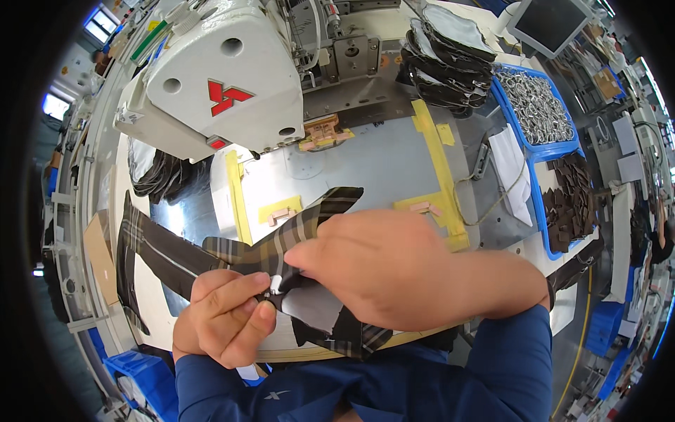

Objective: The person sews zippers onto plaid fabric pouches using an industrial sewing machine. They repeatedly align the zipper, feed the fabric under the presser foot, and stitch along the zipper line. The person handles multiple pouches one at a time, flipping them to sew both sides.

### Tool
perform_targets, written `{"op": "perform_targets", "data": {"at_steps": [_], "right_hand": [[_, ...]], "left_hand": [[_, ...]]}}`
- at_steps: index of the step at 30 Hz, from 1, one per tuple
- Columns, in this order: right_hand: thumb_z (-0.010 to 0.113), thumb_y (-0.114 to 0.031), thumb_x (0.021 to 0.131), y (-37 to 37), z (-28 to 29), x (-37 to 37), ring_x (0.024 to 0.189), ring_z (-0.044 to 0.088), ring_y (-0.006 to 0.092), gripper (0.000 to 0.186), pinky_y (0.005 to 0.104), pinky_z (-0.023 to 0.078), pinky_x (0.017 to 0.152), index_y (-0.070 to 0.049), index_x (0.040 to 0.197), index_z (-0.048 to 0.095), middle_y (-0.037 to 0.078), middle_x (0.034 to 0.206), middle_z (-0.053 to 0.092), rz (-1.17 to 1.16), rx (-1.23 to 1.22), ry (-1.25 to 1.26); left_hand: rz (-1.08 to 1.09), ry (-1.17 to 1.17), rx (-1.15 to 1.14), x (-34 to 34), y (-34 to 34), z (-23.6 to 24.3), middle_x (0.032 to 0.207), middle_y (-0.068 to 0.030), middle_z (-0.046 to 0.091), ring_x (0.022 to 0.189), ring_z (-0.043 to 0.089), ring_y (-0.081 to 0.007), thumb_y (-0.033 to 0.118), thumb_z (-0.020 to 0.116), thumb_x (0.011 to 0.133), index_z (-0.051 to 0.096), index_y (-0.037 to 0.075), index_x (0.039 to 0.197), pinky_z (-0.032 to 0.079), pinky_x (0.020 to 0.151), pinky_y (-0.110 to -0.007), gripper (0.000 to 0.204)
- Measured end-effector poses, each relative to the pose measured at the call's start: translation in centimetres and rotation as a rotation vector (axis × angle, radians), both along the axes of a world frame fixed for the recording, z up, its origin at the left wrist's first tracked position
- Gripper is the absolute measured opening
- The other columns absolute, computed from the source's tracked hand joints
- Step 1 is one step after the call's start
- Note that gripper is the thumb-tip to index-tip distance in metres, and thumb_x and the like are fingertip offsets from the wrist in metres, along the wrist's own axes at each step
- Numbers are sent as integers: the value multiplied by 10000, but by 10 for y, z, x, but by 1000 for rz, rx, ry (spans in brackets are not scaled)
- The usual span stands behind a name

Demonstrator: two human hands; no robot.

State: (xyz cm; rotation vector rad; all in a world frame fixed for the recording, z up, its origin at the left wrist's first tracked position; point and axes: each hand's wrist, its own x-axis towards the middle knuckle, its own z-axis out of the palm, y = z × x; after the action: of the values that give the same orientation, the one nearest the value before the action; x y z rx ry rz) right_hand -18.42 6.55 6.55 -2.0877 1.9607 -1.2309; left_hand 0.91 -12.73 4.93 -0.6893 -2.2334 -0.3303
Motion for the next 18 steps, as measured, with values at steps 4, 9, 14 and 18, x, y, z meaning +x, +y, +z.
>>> {"op": "perform_targets", "data": {"at_steps": [4, 9, 14, 18], "right_hand": [[777, -126, 703, -6, -4, 3, 786, 661, 243, 262, 337, 528, 668, -99, 963, 764, 105, 1023, 696, -47, -199, 154], [742, -130, 696, -13, -1, 1, 847, 643, 227, 229, 352, 503, 719, -39, 906, 735, 72, 962, 686, 114, -291, 328], [782, -80, 767, -11, -12, 1, 793, 656, 210, 146, 338, 488, 665, -14, 895, 757, 91, 976, 737, 217, -329, 341], [775, -62, 793, -14, -19, -1, 785, 653, 208, 81, 335, 485, 664, -29, 855, 736, 88, 943, 733, 224, -387, 345]], "left_hand": [[-67, 44, 43, -1, 3, -7, 883, -66, 547, 888, 755, -303, -101, 741, 786, 730, 3, 970, 545, 676, -345, 211], [-79, 55, -5, 8, 4, -13, 978, -114, 663, 943, 690, -279, -23, 746, 815, 703, 66, 1052, 533, 761, -382, 257], [-124, 322, 13, -7, 12, -33, 854, -8, 574, 905, 764, -194, 6, 763, 814, 736, 78, 859, 520, 829, -314, 89], [-214, 159, -24, -3, 4, -28, 962, -93, 733, 976, 635, -263, 3, 733, 833, 716, 89, 1011, 510, 754, -369, 198]]}}
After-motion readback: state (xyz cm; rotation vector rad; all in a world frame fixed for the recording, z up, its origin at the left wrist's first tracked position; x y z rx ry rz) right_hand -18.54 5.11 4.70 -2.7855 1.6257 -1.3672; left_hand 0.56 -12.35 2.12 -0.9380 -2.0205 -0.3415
